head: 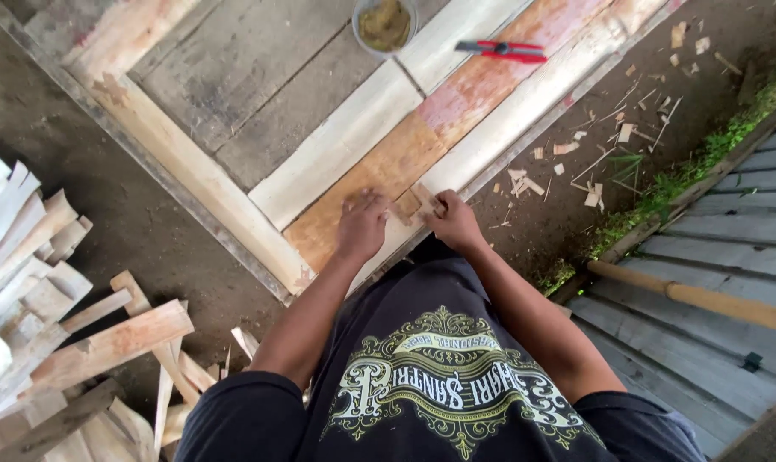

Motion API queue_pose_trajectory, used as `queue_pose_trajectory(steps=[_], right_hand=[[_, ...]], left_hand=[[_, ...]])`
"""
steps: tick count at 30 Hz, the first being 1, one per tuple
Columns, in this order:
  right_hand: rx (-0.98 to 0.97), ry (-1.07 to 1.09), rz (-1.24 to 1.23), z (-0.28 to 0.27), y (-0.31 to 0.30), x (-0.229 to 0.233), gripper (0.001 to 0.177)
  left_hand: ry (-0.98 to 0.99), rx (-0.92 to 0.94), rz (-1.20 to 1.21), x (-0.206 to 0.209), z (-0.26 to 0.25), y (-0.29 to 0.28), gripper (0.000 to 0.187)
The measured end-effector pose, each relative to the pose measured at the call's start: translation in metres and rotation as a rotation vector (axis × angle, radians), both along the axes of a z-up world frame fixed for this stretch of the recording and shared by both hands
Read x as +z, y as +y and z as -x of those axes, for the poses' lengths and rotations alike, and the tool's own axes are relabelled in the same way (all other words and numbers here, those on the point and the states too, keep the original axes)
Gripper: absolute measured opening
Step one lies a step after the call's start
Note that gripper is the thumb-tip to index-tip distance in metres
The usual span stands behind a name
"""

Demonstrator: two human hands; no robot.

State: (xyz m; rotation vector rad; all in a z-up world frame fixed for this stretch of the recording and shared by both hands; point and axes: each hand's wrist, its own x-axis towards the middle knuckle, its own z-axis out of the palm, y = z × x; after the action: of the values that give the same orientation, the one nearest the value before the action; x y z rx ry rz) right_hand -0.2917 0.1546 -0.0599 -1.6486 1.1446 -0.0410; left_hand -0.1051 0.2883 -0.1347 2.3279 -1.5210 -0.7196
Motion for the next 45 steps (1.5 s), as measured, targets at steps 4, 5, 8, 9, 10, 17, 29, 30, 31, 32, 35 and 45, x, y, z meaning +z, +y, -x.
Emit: queue_pose_trajectory(steps=[4,5,8,9,10,17,29,30,31,32,35,45], right_hand=[[-0.146,-0.269,-0.146,0.003,-0.017,-0.011,0.026],[-0.135,-0.335,-0.161,0.001,-0.02,-0.01,0.023],[-0.128,-0.413,-0.181,-0.011,-0.029,0.009,0.021],[-0.136,-0.424,-0.191,-0.015,-0.033,0.018,0.02],[-0.133,-0.425,-0.184,-0.018,-0.038,0.02,0.02],[-0.115,-0.309,-0.202,-0.038,-0.079,0.032,0.03],[0.032,-0.178,-0.123,-0.11,-0.18,0.05,0.026],[0.081,-0.099,-0.06,-0.119,-0.188,0.057,0.026],[0.088,-0.101,-0.062,-0.122,-0.193,0.052,0.026],[0.109,-0.055,-0.044,-0.124,-0.199,0.048,0.022],[0.057,-0.096,-0.091,-0.128,-0.206,0.047,0.017],[-0.109,-0.264,-0.141,-0.175,-0.234,0.041,0.023]], left_hand=[[0.067,0.152,0.098,0.023,0.001,-0.04,0.036],[0.359,0.272,0.119,0.05,0.001,-0.049,0.041],[0.879,0.522,0.236,0.094,0.006,-0.077,0.038],[1.106,0.652,0.33,0.103,0.009,-0.088,0.028],[1.108,0.648,0.337,0.106,0.007,-0.094,0.028],[1.048,0.691,0.417,0.097,-0.015,-0.144,0.012],[1.427,1.141,0.684,0.077,-0.064,-0.242,0.016],[1.51,1.195,0.752,0.073,-0.069,-0.249,0.016],[1.506,1.2,0.758,0.077,-0.092,-0.253,0.016],[1.513,1.219,0.88,0.08,-0.115,-0.257,0.014],[1.378,1.308,1.05,0.091,-0.166,-0.256,0.014],[-0.034,0.605,0.687,0.105,-0.171,-0.252,0.028]])
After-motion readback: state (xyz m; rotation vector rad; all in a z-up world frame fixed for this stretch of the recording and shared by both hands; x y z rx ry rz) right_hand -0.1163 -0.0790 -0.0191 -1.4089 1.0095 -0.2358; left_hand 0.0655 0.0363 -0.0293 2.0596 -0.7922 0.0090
